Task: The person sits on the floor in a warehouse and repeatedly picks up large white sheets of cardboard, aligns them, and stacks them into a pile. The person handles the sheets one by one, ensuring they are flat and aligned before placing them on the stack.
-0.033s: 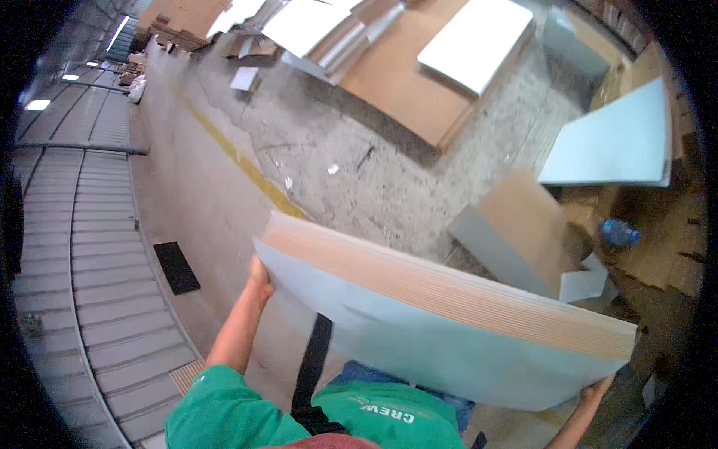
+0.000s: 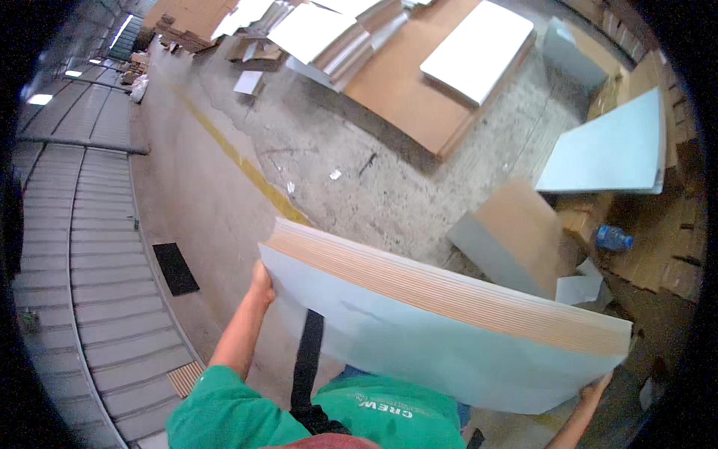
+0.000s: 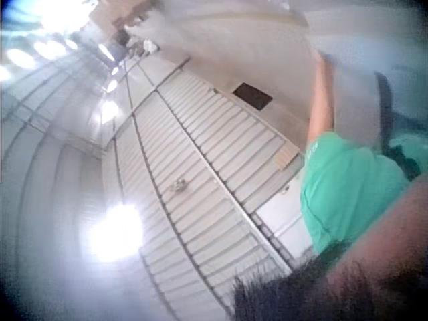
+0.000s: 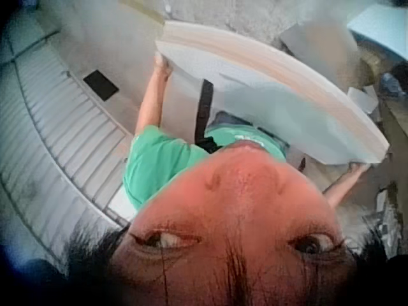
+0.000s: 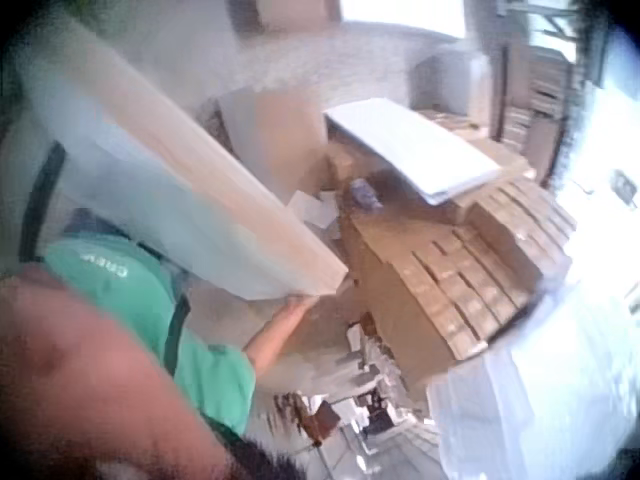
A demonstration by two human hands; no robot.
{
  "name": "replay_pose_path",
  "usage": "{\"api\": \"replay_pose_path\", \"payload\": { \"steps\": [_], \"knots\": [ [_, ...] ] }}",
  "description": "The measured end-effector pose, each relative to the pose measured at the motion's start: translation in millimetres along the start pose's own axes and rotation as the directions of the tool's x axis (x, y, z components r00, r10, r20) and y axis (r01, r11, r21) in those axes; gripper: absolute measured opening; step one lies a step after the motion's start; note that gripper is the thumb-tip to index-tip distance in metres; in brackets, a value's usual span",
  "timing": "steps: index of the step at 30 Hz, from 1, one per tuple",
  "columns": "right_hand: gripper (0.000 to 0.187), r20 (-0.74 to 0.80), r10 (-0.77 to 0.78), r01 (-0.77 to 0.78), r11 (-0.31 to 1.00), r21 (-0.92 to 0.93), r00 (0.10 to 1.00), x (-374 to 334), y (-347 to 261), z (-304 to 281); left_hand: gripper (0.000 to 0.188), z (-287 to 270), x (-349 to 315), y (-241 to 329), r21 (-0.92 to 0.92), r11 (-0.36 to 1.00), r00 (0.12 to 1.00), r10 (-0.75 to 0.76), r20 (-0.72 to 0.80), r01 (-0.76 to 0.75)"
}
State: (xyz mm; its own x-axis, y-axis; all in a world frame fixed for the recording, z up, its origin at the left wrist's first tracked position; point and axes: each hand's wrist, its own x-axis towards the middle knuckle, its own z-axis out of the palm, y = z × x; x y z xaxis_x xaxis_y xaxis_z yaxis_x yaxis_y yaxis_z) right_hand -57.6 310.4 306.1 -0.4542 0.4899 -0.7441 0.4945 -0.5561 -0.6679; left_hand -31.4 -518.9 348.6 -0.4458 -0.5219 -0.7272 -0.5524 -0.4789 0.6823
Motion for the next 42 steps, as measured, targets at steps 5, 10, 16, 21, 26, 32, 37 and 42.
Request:
{"api": "replay_pose_path", "payload": {
  "steps": [5,10,16,21,26,32,37,42],
  "knots": [
    [0.057,0.189,0.03,-0.002,0.989,-0.145,0.981,16.2,2.5,86.9,0.061,-31.0,20.7,-20.2,-0.084,0.996,0.987,-0.013,0.159,0.027],
    [0.059,0.329,-0.011,0.111,0.952,-0.285,0.944,33.1,16.0,176.8,0.078,-11.2,17.6,51.1,-0.02,1.0,0.961,0.001,0.276,0.005],
    [0.063,0.375,-0.008,0.135,0.939,-0.315,0.927,77.7,2.3,246.8,0.091,-13.0,56.4,97.7,0.137,0.971,0.937,0.145,0.316,-0.196],
    [0.054,0.412,-0.041,0.199,0.916,-0.349,0.91,78.9,7.0,349.0,0.094,-19.1,128.2,120.5,0.224,0.964,0.976,0.103,0.191,-0.146],
    [0.053,0.358,-0.053,0.195,0.907,-0.373,0.932,145.5,-16.8,401.6,0.091,13.0,227.8,184.3,0.119,0.99,0.868,0.01,0.497,-0.079],
    [0.063,0.425,0.017,0.168,0.904,-0.393,0.905,42.2,-44.1,533.1,0.092,13.5,261.8,259.6,0.104,0.99,0.933,0.052,0.356,-0.095],
    [0.067,0.397,-0.079,0.245,0.889,-0.386,0.914,51.6,-79.3,574.5,0.094,57.1,297.7,293.6,0.119,0.977,0.922,0.12,0.369,-0.175],
    [0.069,0.432,-0.104,0.295,0.865,-0.405,0.896,103.5,-115.9,626.6,0.095,115.3,317.0,331.1,0.122,0.983,0.915,0.081,0.394,-0.14]
  ]
}}
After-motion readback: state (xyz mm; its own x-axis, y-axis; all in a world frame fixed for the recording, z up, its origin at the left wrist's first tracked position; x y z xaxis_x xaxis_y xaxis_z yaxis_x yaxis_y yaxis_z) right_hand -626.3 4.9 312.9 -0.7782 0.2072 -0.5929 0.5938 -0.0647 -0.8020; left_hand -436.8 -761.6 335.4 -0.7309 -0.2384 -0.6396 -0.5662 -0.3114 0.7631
